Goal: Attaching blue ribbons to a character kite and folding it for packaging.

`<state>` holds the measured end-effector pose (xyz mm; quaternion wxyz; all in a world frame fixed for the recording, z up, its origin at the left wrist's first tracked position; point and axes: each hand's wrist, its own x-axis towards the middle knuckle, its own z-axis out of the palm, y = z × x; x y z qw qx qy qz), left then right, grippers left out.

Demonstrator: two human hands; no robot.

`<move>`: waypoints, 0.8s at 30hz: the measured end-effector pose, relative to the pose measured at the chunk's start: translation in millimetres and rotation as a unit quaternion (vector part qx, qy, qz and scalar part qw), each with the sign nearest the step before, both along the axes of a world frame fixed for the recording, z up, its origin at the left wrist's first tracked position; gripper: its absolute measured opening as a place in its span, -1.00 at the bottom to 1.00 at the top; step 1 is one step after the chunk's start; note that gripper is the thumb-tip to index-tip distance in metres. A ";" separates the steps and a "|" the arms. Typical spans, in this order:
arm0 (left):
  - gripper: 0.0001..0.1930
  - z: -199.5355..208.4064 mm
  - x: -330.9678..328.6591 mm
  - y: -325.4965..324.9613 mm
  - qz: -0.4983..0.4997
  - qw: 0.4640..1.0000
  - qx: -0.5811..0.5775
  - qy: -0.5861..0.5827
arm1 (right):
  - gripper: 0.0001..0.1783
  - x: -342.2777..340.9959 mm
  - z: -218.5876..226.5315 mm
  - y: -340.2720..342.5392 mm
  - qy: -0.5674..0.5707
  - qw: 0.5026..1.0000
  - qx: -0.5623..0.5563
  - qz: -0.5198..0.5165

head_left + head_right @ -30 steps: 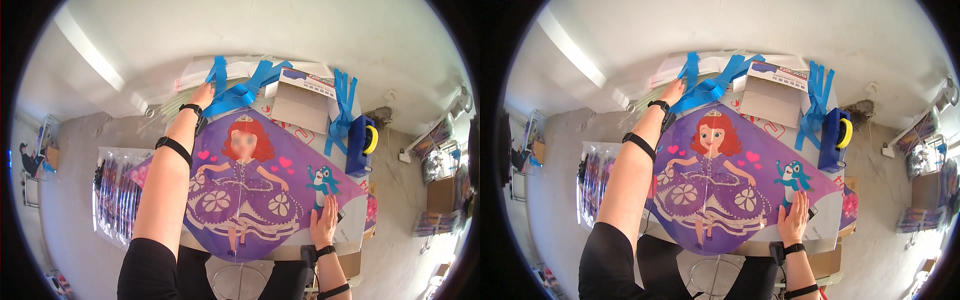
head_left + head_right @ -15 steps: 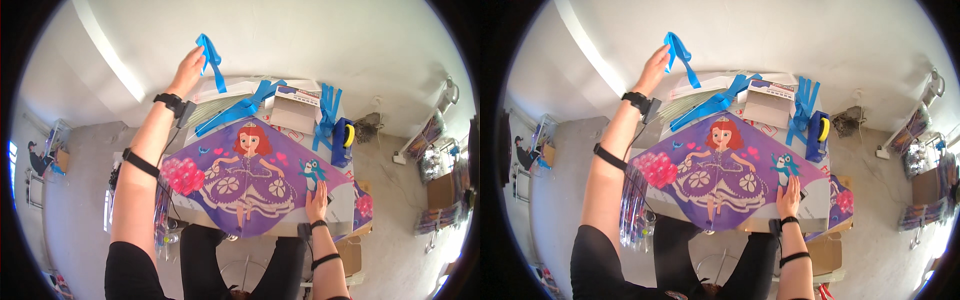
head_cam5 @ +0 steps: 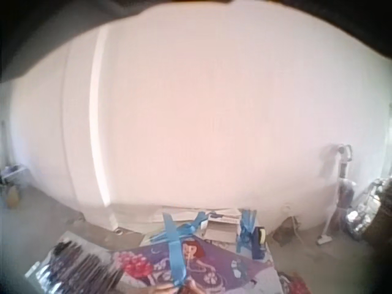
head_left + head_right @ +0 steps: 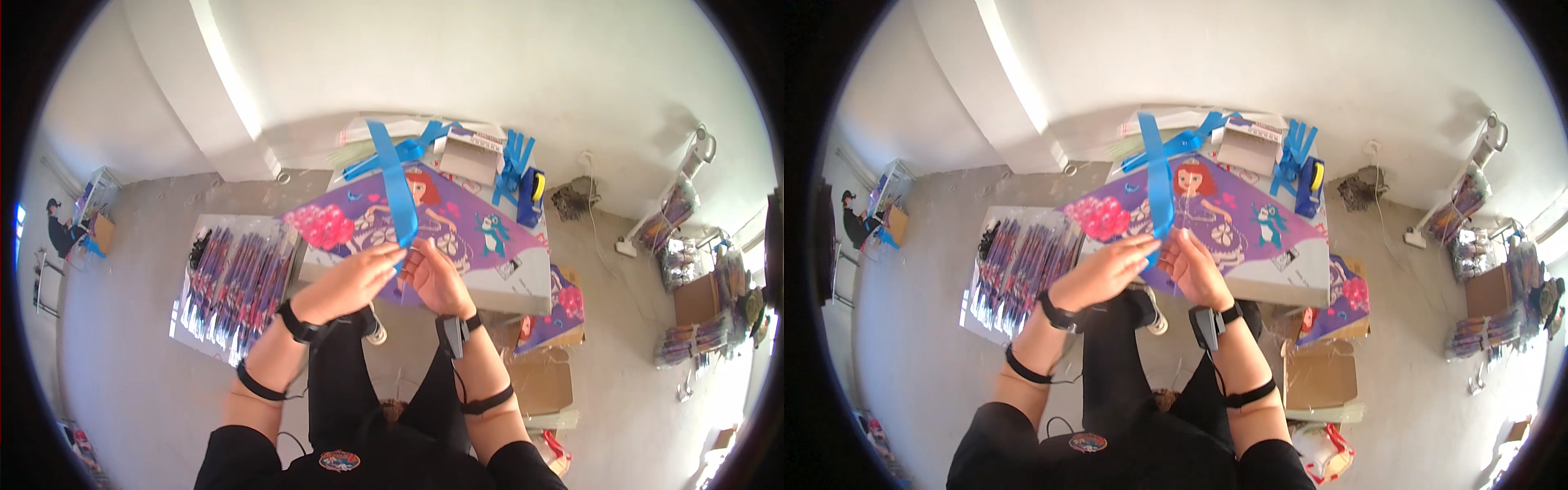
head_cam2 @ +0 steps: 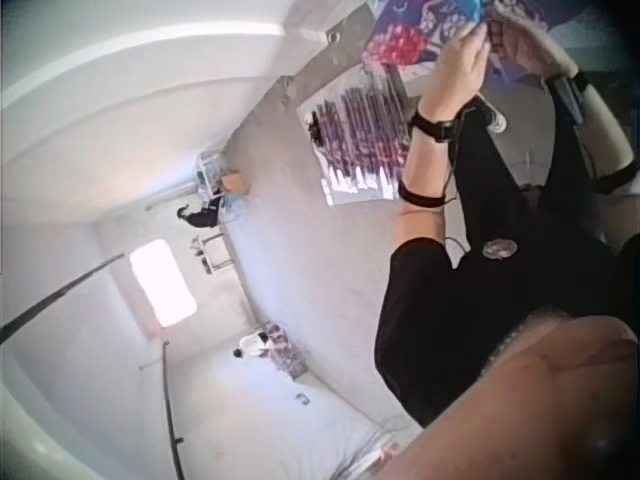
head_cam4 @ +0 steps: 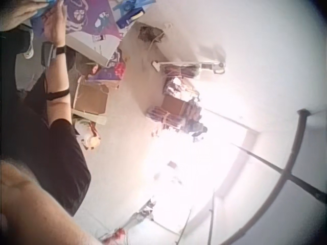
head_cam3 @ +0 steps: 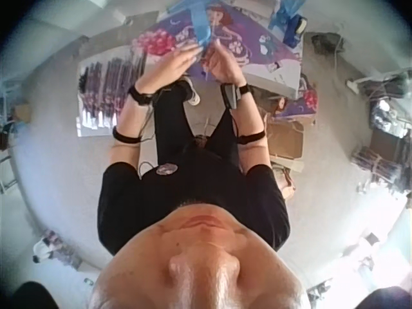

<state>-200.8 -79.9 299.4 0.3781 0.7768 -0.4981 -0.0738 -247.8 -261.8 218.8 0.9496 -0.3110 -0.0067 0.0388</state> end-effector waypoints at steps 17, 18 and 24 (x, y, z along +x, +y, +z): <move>-0.45 -61.8 -126.7 19.8 -0.175 0.538 -0.329 0.756 | -0.75 -179.3 37.6 67.7 0.063 0.958 -0.274 0.052; -0.49 -51.1 -125.7 19.9 -0.103 0.539 -0.389 0.740 | -0.75 -186.9 36.6 68.9 0.062 0.958 -0.275 0.050; -0.56 -31.7 -122.8 50.5 -0.024 0.545 -0.506 0.668 | -0.81 -227.5 41.3 69.9 0.135 0.901 -0.411 0.024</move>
